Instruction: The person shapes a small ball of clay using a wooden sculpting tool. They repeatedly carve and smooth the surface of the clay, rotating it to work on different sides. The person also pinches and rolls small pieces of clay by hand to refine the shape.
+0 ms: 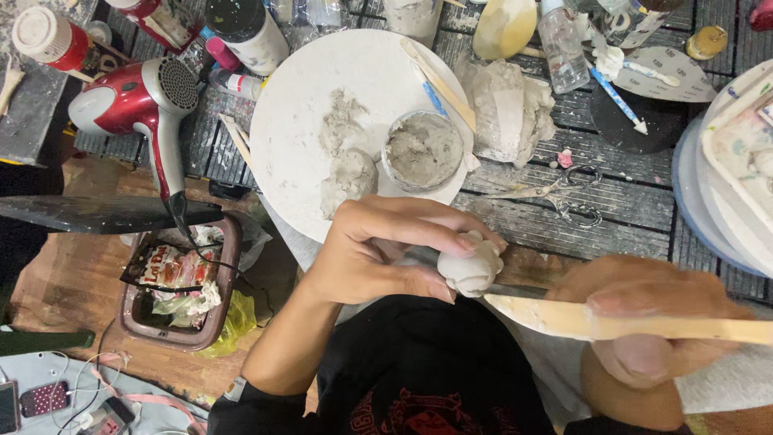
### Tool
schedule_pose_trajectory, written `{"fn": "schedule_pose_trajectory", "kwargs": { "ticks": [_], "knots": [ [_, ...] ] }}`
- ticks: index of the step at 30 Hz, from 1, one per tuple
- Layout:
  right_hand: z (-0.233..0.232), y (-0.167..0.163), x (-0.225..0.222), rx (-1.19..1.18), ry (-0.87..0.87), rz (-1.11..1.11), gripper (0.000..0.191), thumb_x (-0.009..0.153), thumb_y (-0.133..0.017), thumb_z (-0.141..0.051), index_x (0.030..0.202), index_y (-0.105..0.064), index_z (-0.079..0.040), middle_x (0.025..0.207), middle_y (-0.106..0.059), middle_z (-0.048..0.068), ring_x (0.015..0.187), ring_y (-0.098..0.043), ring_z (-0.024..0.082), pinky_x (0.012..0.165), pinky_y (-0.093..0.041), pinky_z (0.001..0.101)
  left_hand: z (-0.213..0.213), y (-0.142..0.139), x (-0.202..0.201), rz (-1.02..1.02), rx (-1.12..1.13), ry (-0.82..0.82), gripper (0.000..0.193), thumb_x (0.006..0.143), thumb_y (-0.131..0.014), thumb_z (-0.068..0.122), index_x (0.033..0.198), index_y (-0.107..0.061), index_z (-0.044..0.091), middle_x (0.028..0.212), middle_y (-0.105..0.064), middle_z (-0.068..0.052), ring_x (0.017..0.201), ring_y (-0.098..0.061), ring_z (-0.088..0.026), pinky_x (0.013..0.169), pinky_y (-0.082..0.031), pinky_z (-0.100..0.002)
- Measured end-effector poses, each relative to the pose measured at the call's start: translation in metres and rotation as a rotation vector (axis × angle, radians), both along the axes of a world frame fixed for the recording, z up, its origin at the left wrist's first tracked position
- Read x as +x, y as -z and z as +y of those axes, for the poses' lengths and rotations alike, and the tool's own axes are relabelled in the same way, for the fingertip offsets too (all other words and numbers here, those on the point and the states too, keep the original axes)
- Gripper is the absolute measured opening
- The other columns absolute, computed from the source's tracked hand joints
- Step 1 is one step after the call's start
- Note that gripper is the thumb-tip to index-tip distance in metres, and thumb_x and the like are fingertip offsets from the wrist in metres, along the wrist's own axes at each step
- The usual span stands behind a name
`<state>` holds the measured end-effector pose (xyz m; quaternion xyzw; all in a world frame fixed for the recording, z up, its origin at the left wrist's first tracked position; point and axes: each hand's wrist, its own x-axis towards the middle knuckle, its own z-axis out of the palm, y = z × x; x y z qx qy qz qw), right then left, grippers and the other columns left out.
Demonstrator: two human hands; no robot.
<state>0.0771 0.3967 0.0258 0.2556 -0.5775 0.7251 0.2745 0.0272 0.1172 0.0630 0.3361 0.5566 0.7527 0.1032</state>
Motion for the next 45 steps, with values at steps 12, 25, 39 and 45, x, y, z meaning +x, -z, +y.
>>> {"fn": "schedule_pose_trajectory", "kwargs": {
  "ticks": [12, 25, 39, 45],
  "knots": [
    [-0.011, -0.014, 0.001, 0.145, 0.038, 0.008, 0.038, 0.104, -0.069, -0.032, 0.096, -0.062, 0.004, 0.076, -0.068, 0.012, 0.056, -0.071, 0.027, 0.052, -0.059, 0.0378, 0.002, 0.002, 0.003, 0.015, -0.010, -0.047, 0.034, 0.088, -0.090, 0.009, 0.119, -0.076, 0.007, 0.124, -0.074, -0.018, 0.117, -0.076, -0.030, 0.103, -0.065, -0.040],
    [0.007, 0.001, -0.009, -0.071, -0.147, 0.015, 0.025, 0.099, -0.063, -0.014, 0.096, -0.064, 0.012, 0.080, -0.067, 0.024, 0.054, -0.069, 0.032, 0.051, -0.061, 0.0452, 0.004, 0.006, 0.002, 0.062, -0.068, -0.112, 0.041, 0.083, -0.092, 0.008, 0.120, -0.076, 0.008, 0.122, -0.074, -0.018, 0.114, -0.076, -0.028, 0.100, -0.065, -0.039],
    [-0.005, -0.008, 0.004, 0.109, 0.053, -0.068, 0.037, 0.102, -0.071, -0.018, 0.119, -0.045, 0.002, 0.086, -0.066, 0.015, 0.059, -0.073, 0.023, 0.057, -0.059, 0.0377, 0.004, 0.003, 0.002, 0.052, -0.054, -0.081, 0.036, 0.085, -0.092, 0.007, 0.116, -0.076, 0.006, 0.122, -0.075, -0.017, 0.116, -0.076, -0.028, 0.100, -0.065, -0.038],
    [0.002, 0.010, 0.004, 0.119, 0.087, -0.022, 0.058, 0.089, -0.072, -0.006, 0.131, -0.032, -0.006, 0.096, -0.066, 0.016, 0.060, -0.069, 0.023, 0.050, -0.060, 0.0390, 0.005, 0.003, 0.001, 0.037, -0.053, -0.097, 0.041, 0.082, -0.093, 0.006, 0.120, -0.076, 0.007, 0.123, -0.074, -0.017, 0.115, -0.076, -0.027, 0.100, -0.066, -0.038]
  ]
}}
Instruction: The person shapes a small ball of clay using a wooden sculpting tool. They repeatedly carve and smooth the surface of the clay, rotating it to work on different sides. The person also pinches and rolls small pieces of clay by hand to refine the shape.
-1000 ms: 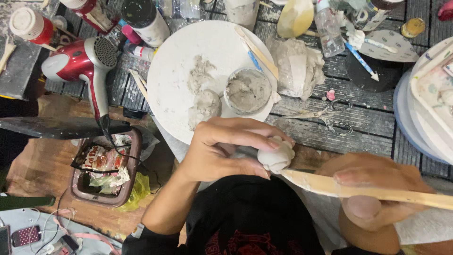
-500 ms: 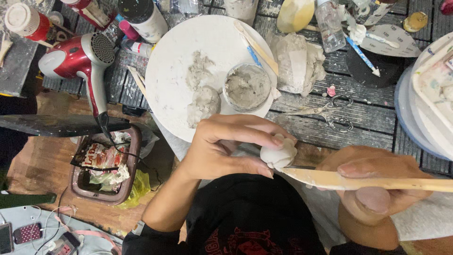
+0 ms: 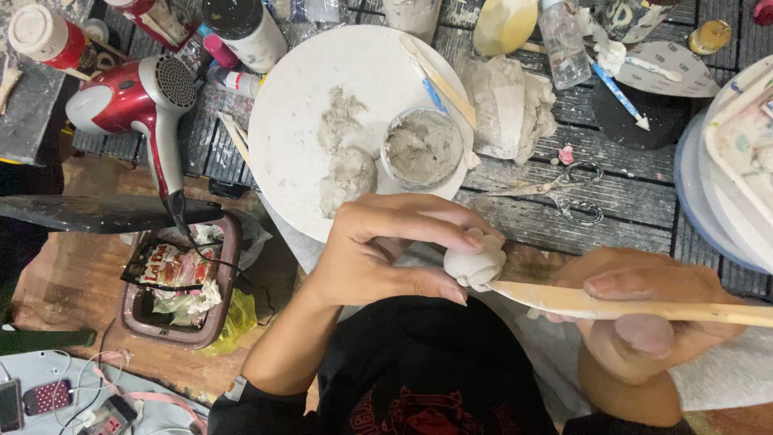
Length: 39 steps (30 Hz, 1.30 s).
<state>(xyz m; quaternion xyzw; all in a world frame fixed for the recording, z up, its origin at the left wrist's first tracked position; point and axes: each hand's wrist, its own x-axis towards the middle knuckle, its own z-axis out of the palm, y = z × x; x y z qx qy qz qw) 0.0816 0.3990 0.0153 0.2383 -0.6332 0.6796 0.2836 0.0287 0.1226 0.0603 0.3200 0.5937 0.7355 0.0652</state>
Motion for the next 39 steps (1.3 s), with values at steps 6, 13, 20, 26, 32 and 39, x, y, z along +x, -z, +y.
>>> {"fn": "schedule_pose_trajectory", "kwargs": {
  "ticks": [6, 13, 20, 26, 32, 39],
  "knots": [
    [0.003, 0.007, 0.007, 0.094, 0.036, -0.017, 0.066, 0.092, -0.073, 0.000, 0.142, -0.034, -0.016, 0.101, -0.065, 0.016, 0.064, -0.071, 0.024, 0.060, -0.062, 0.0412, 0.003, -0.009, 0.007, -0.081, 0.052, 0.042, 0.035, 0.088, -0.090, -0.001, 0.118, -0.074, 0.001, 0.126, -0.072, -0.018, 0.119, -0.073, -0.027, 0.106, -0.062, -0.038],
    [0.026, 0.018, -0.014, -0.070, -0.151, 0.027, 0.030, 0.092, -0.075, -0.015, 0.116, -0.058, -0.006, 0.087, -0.071, 0.012, 0.060, -0.069, 0.015, 0.054, -0.062, 0.0355, 0.003, -0.018, 0.010, -0.229, 0.106, 0.066, 0.038, 0.091, -0.086, -0.002, 0.127, -0.072, 0.000, 0.130, -0.072, -0.019, 0.121, -0.073, -0.027, 0.100, -0.065, -0.036],
    [0.039, 0.009, -0.006, -0.270, -0.278, -0.227, 0.019, 0.097, -0.073, -0.011, 0.105, -0.068, 0.005, 0.083, -0.070, 0.020, 0.056, -0.071, 0.024, 0.056, -0.062, 0.0409, 0.002, -0.018, 0.010, -0.187, 0.042, 0.047, 0.038, 0.089, -0.088, 0.002, 0.124, -0.073, 0.001, 0.128, -0.073, -0.018, 0.121, -0.073, -0.026, 0.104, -0.065, -0.037],
    [0.007, -0.015, -0.008, -0.375, -0.305, -0.377, 0.012, 0.100, -0.070, 0.002, 0.102, -0.068, 0.014, 0.084, -0.069, 0.026, 0.061, -0.069, 0.028, 0.059, -0.058, 0.0410, 0.002, -0.017, 0.007, -0.086, -0.025, -0.002, 0.038, 0.088, -0.090, 0.006, 0.123, -0.074, 0.006, 0.125, -0.075, -0.015, 0.121, -0.074, -0.026, 0.108, -0.062, -0.037],
    [-0.002, -0.024, -0.014, -0.381, -0.287, -0.393, 0.010, 0.095, -0.069, 0.004, 0.104, -0.067, 0.008, 0.089, -0.069, 0.024, 0.067, -0.071, 0.029, 0.058, -0.061, 0.0410, 0.002, -0.016, 0.006, -0.095, -0.015, 0.000, 0.036, 0.089, -0.089, 0.005, 0.122, -0.074, 0.007, 0.126, -0.074, -0.015, 0.121, -0.074, -0.025, 0.105, -0.063, -0.036],
    [0.014, -0.015, -0.023, -0.465, -0.324, -0.428, 0.010, 0.095, -0.067, 0.004, 0.100, -0.069, 0.013, 0.088, -0.070, 0.026, 0.064, -0.071, 0.031, 0.055, -0.060, 0.0399, 0.005, -0.013, 0.000, -0.239, 0.087, 0.053, 0.038, 0.093, -0.081, -0.001, 0.130, -0.072, 0.004, 0.130, -0.072, -0.018, 0.117, -0.074, -0.026, 0.099, -0.066, -0.038]
  ]
}}
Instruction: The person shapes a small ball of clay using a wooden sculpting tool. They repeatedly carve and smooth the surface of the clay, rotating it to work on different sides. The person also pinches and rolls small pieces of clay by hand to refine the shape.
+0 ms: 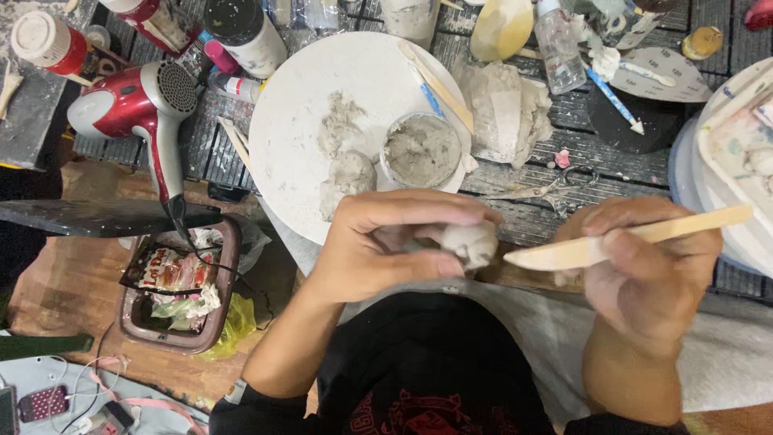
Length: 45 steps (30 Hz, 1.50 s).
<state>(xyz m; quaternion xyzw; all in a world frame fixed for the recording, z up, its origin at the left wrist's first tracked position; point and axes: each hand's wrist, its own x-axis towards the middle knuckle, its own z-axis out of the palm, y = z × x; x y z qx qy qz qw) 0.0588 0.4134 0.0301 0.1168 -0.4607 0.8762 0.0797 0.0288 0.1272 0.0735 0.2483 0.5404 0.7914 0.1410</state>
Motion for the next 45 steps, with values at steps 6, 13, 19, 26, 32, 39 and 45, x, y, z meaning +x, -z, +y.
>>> {"fn": "schedule_pose_trajectory", "kwargs": {
  "ticks": [6, 13, 19, 26, 32, 39, 45],
  "knots": [
    [-0.015, -0.021, -0.006, 0.518, 0.299, 0.445, 0.015, 0.087, -0.071, -0.003, 0.098, -0.065, 0.004, 0.085, -0.072, 0.020, 0.060, -0.068, 0.020, 0.050, -0.059, 0.0318, -0.004, -0.006, -0.019, -0.007, 0.061, 0.043, 0.040, 0.098, -0.077, -0.004, 0.136, -0.066, -0.001, 0.130, -0.071, -0.019, 0.121, -0.071, -0.027, 0.113, -0.060, -0.042],
    [-0.027, -0.022, 0.021, 0.757, 0.450, 0.504, 0.014, 0.103, -0.074, -0.008, 0.111, -0.066, 0.001, 0.096, -0.071, 0.016, 0.086, -0.078, 0.027, 0.078, -0.067, 0.0349, -0.012, -0.009, -0.024, 0.002, 0.051, 0.080, 0.035, 0.101, -0.075, -0.006, 0.134, -0.064, -0.004, 0.128, -0.071, -0.022, 0.123, -0.070, -0.029, 0.111, -0.060, -0.041],
    [-0.034, -0.051, -0.003, 0.962, 0.439, 0.867, 0.026, 0.076, -0.083, 0.000, 0.096, -0.066, 0.003, 0.091, -0.066, 0.022, 0.083, -0.075, 0.039, 0.070, -0.066, 0.0427, -0.009, -0.005, -0.027, -0.079, 0.100, 0.138, 0.040, 0.100, -0.075, -0.005, 0.138, -0.064, -0.004, 0.127, -0.071, -0.024, 0.114, -0.073, -0.030, 0.089, -0.070, -0.040],
    [-0.047, -0.070, 0.022, 1.073, 0.358, 0.613, 0.037, 0.072, -0.087, 0.001, 0.103, -0.067, 0.001, 0.106, -0.066, 0.020, 0.097, -0.074, 0.033, 0.082, -0.066, 0.0397, -0.009, -0.003, -0.026, -0.097, 0.117, 0.155, 0.040, 0.100, -0.074, -0.006, 0.138, -0.064, -0.003, 0.128, -0.070, -0.025, 0.116, -0.073, -0.030, 0.090, -0.069, -0.040],
    [-0.038, -0.065, 0.033, 1.178, 0.324, 0.573, 0.043, 0.070, -0.089, 0.002, 0.109, -0.069, -0.003, 0.111, -0.067, 0.018, 0.103, -0.074, 0.033, 0.086, -0.066, 0.0415, -0.008, -0.001, -0.025, -0.080, 0.112, 0.151, 0.032, 0.101, -0.073, -0.007, 0.132, -0.065, -0.004, 0.124, -0.072, -0.025, 0.105, -0.076, -0.027, 0.083, -0.067, -0.034],
    [-0.049, -0.061, 0.041, 1.214, 0.413, 0.589, 0.044, 0.072, -0.090, 0.004, 0.109, -0.069, -0.007, 0.116, -0.063, 0.014, 0.103, -0.073, 0.029, 0.085, -0.062, 0.0404, -0.009, -0.003, -0.022, -0.190, 0.202, 0.222, 0.029, 0.105, -0.069, -0.006, 0.133, -0.063, -0.006, 0.126, -0.070, -0.029, 0.102, -0.075, -0.025, 0.083, -0.065, -0.032],
    [-0.044, -0.050, 0.045, 1.224, 0.417, 0.674, 0.046, 0.072, -0.092, 0.001, 0.110, -0.068, -0.008, 0.118, -0.062, 0.012, 0.103, -0.073, 0.029, 0.085, -0.062, 0.0401, -0.008, -0.002, -0.024, -0.238, 0.256, 0.235, 0.031, 0.105, -0.069, -0.004, 0.134, -0.062, -0.008, 0.125, -0.070, -0.030, 0.096, -0.076, -0.025, 0.080, -0.065, -0.032]
  ]
}}
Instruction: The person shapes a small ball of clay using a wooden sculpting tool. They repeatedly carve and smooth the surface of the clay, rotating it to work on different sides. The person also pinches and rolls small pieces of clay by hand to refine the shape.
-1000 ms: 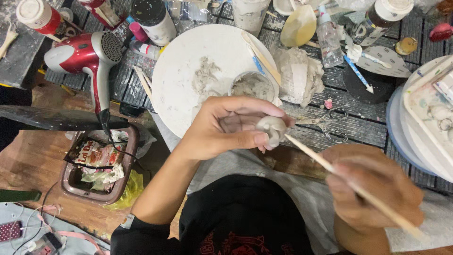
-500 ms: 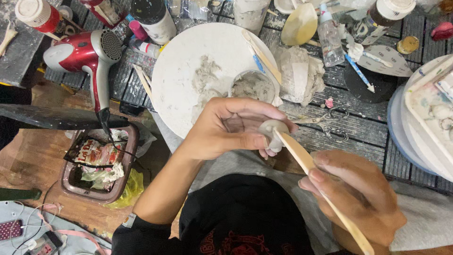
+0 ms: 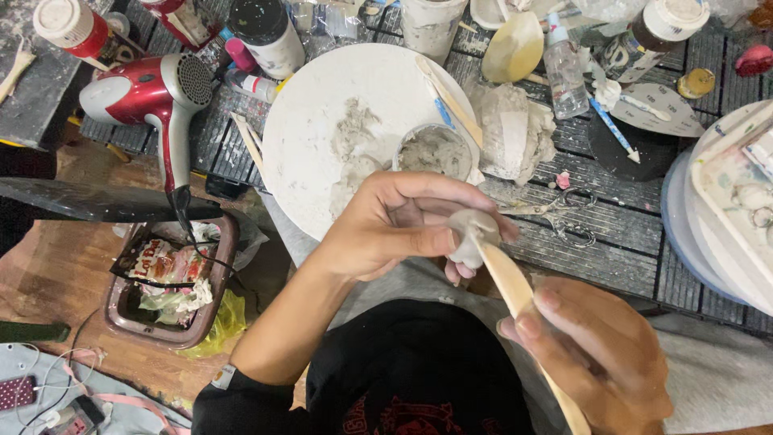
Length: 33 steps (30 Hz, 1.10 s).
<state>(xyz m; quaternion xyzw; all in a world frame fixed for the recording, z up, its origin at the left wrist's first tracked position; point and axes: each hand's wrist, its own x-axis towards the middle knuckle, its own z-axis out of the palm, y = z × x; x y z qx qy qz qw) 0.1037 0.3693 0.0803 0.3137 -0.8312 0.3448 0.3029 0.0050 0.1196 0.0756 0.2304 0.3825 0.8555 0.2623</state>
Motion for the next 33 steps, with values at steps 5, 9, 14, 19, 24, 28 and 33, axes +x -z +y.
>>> {"fn": "schedule_pose_trajectory", "kwargs": {
  "ticks": [5, 9, 14, 19, 24, 28, 33],
  "knots": [
    [0.016, 0.000, 0.000, 0.090, -0.095, -0.037, 0.045, 0.074, -0.088, -0.009, 0.112, -0.064, -0.010, 0.116, -0.065, 0.013, 0.105, -0.072, 0.032, 0.087, -0.061, 0.0438, -0.001, 0.000, -0.001, 0.027, 0.021, 0.004, 0.031, 0.105, -0.071, -0.002, 0.135, -0.063, -0.006, 0.125, -0.070, -0.030, 0.092, -0.076, -0.024, 0.078, -0.065, -0.032],
    [0.032, 0.004, -0.001, -0.060, -0.090, -0.096, 0.039, 0.077, -0.082, -0.010, 0.109, -0.060, -0.010, 0.111, -0.063, 0.017, 0.106, -0.072, 0.033, 0.086, -0.062, 0.0439, -0.004, -0.003, 0.001, 0.070, -0.029, -0.012, 0.032, 0.103, -0.072, -0.004, 0.134, -0.064, -0.005, 0.125, -0.071, -0.029, 0.094, -0.077, -0.026, 0.078, -0.067, -0.033],
    [0.029, 0.014, -0.001, -0.100, -0.062, -0.087, 0.041, 0.075, -0.085, -0.007, 0.108, -0.062, -0.006, 0.106, -0.065, 0.015, 0.105, -0.073, 0.032, 0.088, -0.062, 0.0469, -0.002, -0.009, 0.006, 0.208, -0.037, -0.047, 0.033, 0.100, -0.075, -0.012, 0.131, -0.066, -0.003, 0.128, -0.070, -0.024, 0.128, -0.070, -0.031, 0.104, -0.066, -0.040],
    [0.025, 0.007, -0.001, -0.121, -0.084, -0.119, 0.042, 0.071, -0.087, -0.008, 0.106, -0.064, -0.008, 0.108, -0.066, 0.014, 0.105, -0.073, 0.031, 0.089, -0.062, 0.0447, -0.004, -0.015, 0.013, 0.190, -0.061, -0.052, 0.033, 0.099, -0.076, -0.014, 0.129, -0.067, -0.005, 0.131, -0.069, -0.024, 0.128, -0.068, -0.032, 0.106, -0.063, -0.040],
    [0.023, 0.000, 0.001, -0.098, -0.062, -0.157, 0.043, 0.070, -0.090, -0.008, 0.106, -0.067, -0.009, 0.109, -0.068, 0.013, 0.105, -0.073, 0.030, 0.089, -0.062, 0.0428, -0.002, -0.015, 0.013, 0.193, -0.075, -0.059, 0.034, 0.097, -0.077, -0.014, 0.129, -0.068, -0.005, 0.131, -0.069, -0.025, 0.128, -0.069, -0.032, 0.108, -0.063, -0.040],
    [0.021, -0.001, 0.004, -0.067, -0.062, -0.136, 0.042, 0.068, -0.089, -0.008, 0.104, -0.067, -0.011, 0.109, -0.067, 0.013, 0.105, -0.073, 0.029, 0.088, -0.062, 0.0420, -0.003, -0.015, 0.014, 0.151, -0.068, -0.051, 0.033, 0.097, -0.077, -0.013, 0.129, -0.068, -0.006, 0.130, -0.069, -0.026, 0.126, -0.069, -0.033, 0.106, -0.063, -0.040],
    [0.023, -0.002, 0.011, 0.001, -0.053, -0.186, 0.045, 0.067, -0.088, -0.009, 0.106, -0.067, -0.016, 0.114, -0.065, 0.009, 0.109, -0.070, 0.026, 0.090, -0.060, 0.0398, -0.005, -0.015, 0.012, 0.178, -0.066, -0.063, 0.031, 0.098, -0.077, -0.012, 0.128, -0.068, -0.007, 0.129, -0.070, -0.026, 0.126, -0.070, -0.033, 0.106, -0.063, -0.041]
  ]
}}
